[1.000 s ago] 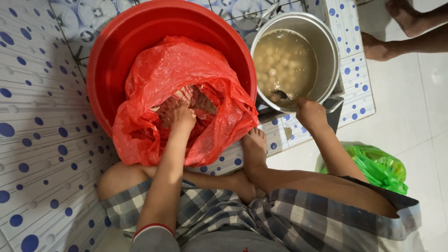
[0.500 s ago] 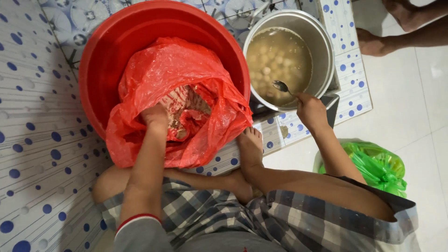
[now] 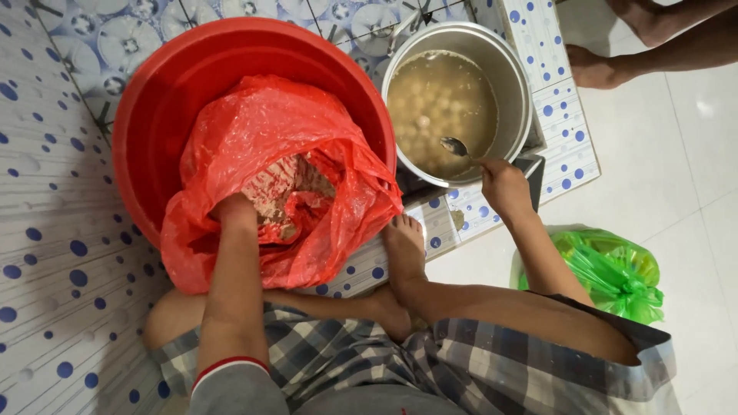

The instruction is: The person forms meatballs from a meat mixture and scoops them into a pot of water using a spoon.

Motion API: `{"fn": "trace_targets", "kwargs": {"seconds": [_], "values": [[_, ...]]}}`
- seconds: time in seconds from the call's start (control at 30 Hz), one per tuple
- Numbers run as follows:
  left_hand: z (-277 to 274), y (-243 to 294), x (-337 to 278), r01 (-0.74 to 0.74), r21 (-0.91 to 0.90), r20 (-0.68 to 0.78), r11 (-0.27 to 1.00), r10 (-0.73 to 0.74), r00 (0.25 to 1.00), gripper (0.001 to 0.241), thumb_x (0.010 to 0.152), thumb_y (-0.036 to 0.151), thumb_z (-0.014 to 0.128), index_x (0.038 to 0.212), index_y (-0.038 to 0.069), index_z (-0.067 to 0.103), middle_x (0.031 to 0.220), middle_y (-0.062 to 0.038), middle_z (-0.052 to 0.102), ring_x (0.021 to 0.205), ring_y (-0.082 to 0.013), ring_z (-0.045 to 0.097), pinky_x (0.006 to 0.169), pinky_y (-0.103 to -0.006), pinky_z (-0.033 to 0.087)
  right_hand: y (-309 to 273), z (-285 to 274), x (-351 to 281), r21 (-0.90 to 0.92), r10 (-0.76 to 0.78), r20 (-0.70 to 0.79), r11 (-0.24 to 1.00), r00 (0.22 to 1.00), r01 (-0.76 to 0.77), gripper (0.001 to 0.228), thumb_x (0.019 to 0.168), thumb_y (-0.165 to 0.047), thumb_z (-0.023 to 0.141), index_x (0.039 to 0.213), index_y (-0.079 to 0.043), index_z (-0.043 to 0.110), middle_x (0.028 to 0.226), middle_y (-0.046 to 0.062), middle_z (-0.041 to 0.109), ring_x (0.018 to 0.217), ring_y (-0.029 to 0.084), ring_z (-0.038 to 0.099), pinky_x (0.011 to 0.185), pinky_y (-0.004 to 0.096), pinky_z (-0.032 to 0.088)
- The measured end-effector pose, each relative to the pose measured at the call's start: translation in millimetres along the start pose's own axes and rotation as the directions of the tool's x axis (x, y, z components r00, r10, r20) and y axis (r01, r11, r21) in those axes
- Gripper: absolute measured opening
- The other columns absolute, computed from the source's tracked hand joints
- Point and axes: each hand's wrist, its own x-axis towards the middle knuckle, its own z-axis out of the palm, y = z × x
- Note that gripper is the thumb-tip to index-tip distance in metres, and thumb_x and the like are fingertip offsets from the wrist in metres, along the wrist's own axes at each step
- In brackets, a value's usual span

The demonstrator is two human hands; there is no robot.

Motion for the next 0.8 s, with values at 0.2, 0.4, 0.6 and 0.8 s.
{"fn": "trace_targets", "kwargs": {"seconds": [0.2, 0.4, 0.6, 0.8], "values": [[-18, -1, -26, -0.121, 0.07, -0.11, 0.99, 0.128, 0.986, 0.043, 0.101, 0.001, 0.038, 0.137, -0.003, 0.062, 0.139, -0.023, 0.059, 0.135, -0.0389, 0.051, 0.104, -0.0632, 0.042, 20, 8, -4, -0.002, 0.049, 0.008, 0.999, 0.999, -0.049, 0.023, 0.096, -0.006, 0.066, 0.116, -0.008, 0.078, 0.099, 0.015, 0.076, 0.091, 0.039, 0.073, 0.074, 0.048, 0.059], [-27, -7, -66, -0.243, 0.169, -0.232, 0.955, 0.278, 0.932, 0.038, 0.098, 0.0, 0.043, 0.124, -0.004, 0.07, 0.12, -0.026, 0.068, 0.118, -0.0409, 0.063, 0.094, -0.0602, 0.051, 25, 11, -1, 0.028, 0.031, 0.036, 0.999, 0.999, -0.032, 0.023, 0.097, -0.008, 0.065, 0.116, -0.01, 0.078, 0.1, 0.016, 0.076, 0.091, 0.04, 0.072, 0.076, 0.048, 0.059], [-36, -7, -108, -0.354, 0.281, -0.323, 0.892, 0.435, 0.84, 0.034, 0.094, -0.001, 0.048, 0.112, -0.004, 0.077, 0.102, -0.029, 0.076, 0.102, -0.0431, 0.075, 0.083, -0.0573, 0.06, 28, 15, 3, 0.12, 0.011, 0.023, 0.993, 1.0, -0.014, 0.024, 0.096, -0.005, 0.064, 0.115, -0.009, 0.078, 0.098, 0.018, 0.076, 0.09, 0.04, 0.072, 0.075, 0.049, 0.059], [20, -15, -21, -0.486, 0.427, -0.388, 0.762, 0.64, 0.663, 0.021, 0.084, 0.015, 0.064, 0.1, 0.018, 0.077, 0.089, -0.008, 0.078, 0.089, -0.0304, 0.079, 0.079, -0.047, 0.062, 16, 10, 4, 0.159, 0.018, 0.042, 0.987, 0.999, -0.025, 0.026, 0.099, -0.004, 0.061, 0.119, -0.009, 0.078, 0.099, 0.017, 0.076, 0.093, 0.041, 0.071, 0.078, 0.047, 0.058]]}}
